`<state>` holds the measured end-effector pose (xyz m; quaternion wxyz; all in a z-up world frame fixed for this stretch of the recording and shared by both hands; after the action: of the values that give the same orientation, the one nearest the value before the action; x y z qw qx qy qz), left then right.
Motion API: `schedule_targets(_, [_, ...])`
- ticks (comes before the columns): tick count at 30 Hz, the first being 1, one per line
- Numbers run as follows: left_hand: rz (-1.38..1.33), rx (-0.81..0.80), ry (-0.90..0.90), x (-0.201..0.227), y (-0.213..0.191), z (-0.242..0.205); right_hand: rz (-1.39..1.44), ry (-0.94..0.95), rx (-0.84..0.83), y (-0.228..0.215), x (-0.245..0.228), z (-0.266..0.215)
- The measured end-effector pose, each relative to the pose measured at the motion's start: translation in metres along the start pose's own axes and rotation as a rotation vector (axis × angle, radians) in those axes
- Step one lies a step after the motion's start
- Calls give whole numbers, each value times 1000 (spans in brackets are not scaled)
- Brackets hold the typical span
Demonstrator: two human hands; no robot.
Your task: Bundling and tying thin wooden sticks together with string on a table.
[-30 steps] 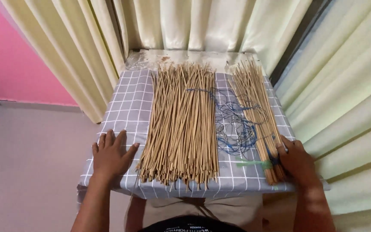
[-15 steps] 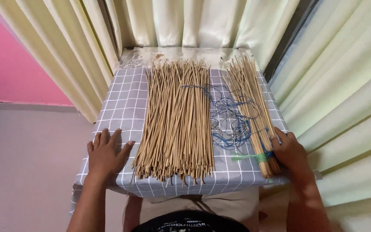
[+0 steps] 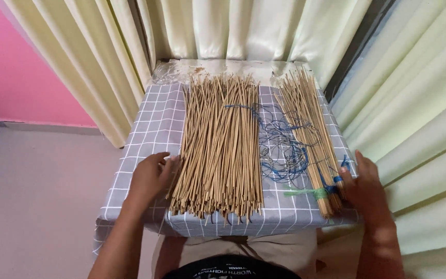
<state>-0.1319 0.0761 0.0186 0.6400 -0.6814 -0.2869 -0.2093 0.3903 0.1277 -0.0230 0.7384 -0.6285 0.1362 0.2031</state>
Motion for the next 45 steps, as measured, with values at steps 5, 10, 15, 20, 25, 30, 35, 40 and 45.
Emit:
schedule_targets(5, [8, -220, -191, 45, 1, 5, -75, -76, 256, -3, -31, -21])
schedule_targets(10, [-18, -268, -127, 27, 17, 36, 47, -164, 227, 25, -84, -39])
schedule_targets(15, [-170, -199, -117, 21, 21, 28, 285, -520, 244, 73, -124, -31])
schedule_targets(20, [-115, -209, -125, 4, 22, 54, 277, -455, 208, 104, -148, -7])
schedule_targets(25, [-150, -170, -122, -10, 34, 66, 235, -437, 170, 105, -145, -9])
schedule_targets(30, [-235, -160, -126, 2, 28, 56, 294, -503, 229, 103, -144, -14])
schedule_targets(35, [-7, -186, -112, 6, 23, 59, 284, -514, 253, 101, -144, -14])
schedule_targets(40, [94, -152, -81, -2, 24, 75, 269, -498, 244, 102, -145, -14])
schedule_targets(45, [116, -139, -128, 17, 20, 65, 238, -505, 255, 105, -143, -13])
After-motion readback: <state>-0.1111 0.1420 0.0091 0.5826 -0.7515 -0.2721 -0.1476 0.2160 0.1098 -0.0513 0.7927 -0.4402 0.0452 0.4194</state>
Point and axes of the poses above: each hand's wrist, its own z-axis towards the middle knuckle, its own y-axis out of the palm, x = y × z, the point moved 3 cm from there along z, towards the middle knuckle, and after that the axes turned 13 degrees about -x, right-handed, at the moved point
